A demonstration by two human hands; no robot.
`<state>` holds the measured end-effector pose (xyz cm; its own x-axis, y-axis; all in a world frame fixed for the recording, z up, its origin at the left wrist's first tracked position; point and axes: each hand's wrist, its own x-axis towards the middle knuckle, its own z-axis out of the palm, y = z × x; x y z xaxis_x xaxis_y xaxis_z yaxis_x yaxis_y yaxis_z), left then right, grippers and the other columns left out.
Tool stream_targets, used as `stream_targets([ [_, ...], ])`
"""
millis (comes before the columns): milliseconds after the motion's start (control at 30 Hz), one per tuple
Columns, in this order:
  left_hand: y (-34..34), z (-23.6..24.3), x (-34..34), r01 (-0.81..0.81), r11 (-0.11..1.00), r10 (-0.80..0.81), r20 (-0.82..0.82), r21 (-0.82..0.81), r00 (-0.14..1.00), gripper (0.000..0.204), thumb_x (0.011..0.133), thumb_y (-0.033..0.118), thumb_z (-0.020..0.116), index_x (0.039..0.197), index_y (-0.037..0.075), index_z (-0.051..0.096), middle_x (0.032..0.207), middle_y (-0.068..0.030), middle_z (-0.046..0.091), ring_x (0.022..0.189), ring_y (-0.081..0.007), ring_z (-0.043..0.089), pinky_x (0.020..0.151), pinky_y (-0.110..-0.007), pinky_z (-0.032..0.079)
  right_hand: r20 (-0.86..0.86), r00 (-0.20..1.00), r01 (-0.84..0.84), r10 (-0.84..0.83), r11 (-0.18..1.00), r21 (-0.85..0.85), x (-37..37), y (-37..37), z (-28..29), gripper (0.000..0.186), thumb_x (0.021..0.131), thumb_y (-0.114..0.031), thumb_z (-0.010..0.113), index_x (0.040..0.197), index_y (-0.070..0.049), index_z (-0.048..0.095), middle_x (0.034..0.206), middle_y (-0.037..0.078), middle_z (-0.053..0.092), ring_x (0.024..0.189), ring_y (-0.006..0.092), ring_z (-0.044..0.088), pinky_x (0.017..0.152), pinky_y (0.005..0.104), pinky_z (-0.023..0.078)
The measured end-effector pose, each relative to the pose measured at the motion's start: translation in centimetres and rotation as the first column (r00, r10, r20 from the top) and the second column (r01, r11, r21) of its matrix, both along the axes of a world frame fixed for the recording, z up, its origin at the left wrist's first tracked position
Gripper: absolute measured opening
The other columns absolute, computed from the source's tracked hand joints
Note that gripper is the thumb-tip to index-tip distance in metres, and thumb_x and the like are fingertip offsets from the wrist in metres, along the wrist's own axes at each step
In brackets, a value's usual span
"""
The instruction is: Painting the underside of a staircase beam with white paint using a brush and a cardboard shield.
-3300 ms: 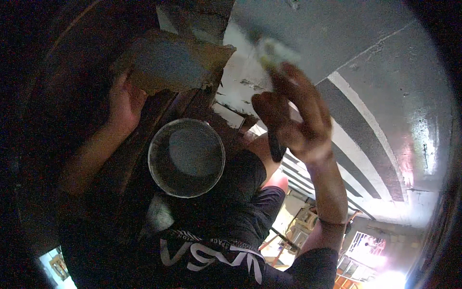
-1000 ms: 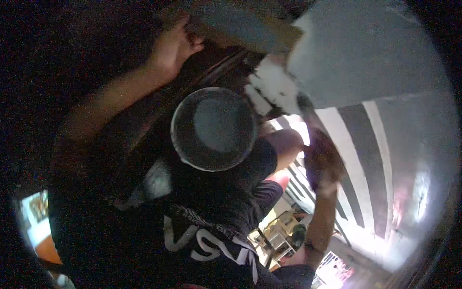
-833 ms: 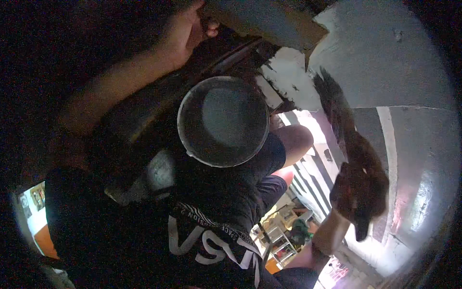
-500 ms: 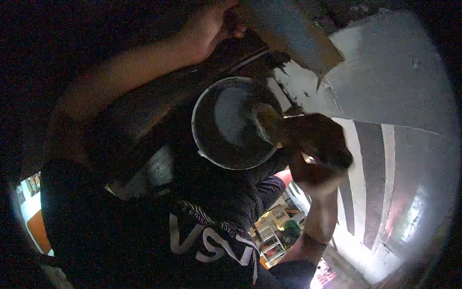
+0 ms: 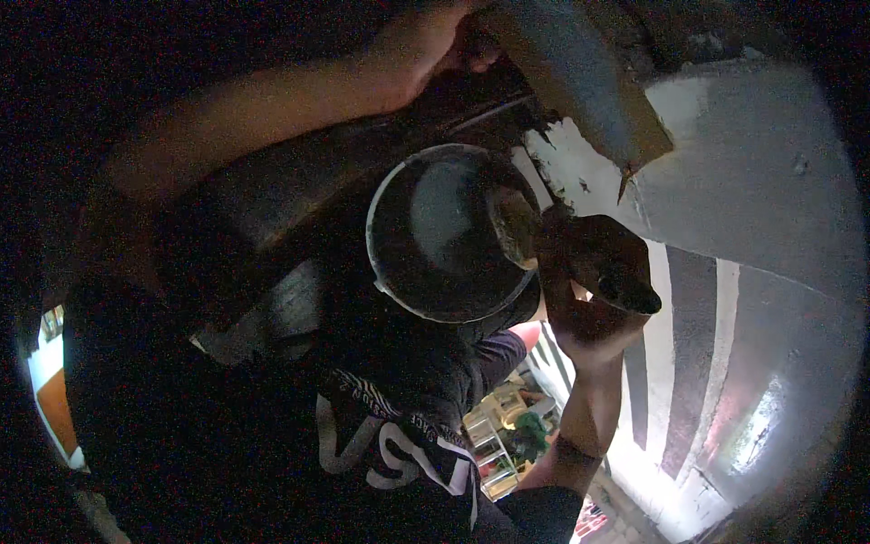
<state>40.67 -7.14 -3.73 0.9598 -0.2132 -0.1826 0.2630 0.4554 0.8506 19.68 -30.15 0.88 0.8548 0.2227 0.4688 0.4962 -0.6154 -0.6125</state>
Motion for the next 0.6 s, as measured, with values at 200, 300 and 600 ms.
stream_targets([
  [200,-0.4,0.0,0.0,0.008,1.000,-0.008,-0.007,0.017,1.000,0.032,0.106,0.037,0.052,0.118,0.007,0.058,0.089,-0.0057,0.062,0.072,-0.0180,0.063,0.069,-0.032,0.058,0.030,0.999,-0.012,0.010,0.997,0.077,-0.4,-1.7,-1.3,0.048,0.080,0.004,0.077,0.125,0.001,0.061,0.114,0.014,0.070,0.105,0.0267,0.069,0.096,0.0366,0.054],
  [300,-0.5,0.3,-0.2,0.009,1.000,-0.008,-0.014,0.029,1.000,0.032,0.106,0.036,0.052,0.119,0.007,0.058,0.089,-0.0058,0.062,0.073,-0.0180,0.063,0.069,-0.032,0.058,-0.006,0.997,0.075,-0.081,0.889,0.452,-1.3,-3.3,-1.0,0.036,0.088,-0.001,0.072,0.123,0.001,0.059,0.112,0.014,0.069,0.105,0.0265,0.068,0.095,0.0360,0.054],
  [600,-0.7,-1.1,0.2,0.052,0.998,-0.052,-0.025,0.023,0.998,0.034,0.106,0.035,0.054,0.124,0.007,0.057,0.092,-0.0065,0.062,0.075,-0.0182,0.065,0.070,-0.031,0.059,-0.410,0.906,0.420,-0.100,0.307,0.854,-4.7,-2.4,-7.7,0.031,0.103,-0.019,0.058,0.125,0.003,0.055,0.118,0.023,0.066,0.103,0.0293,0.070,0.086,0.0388,0.059],
])
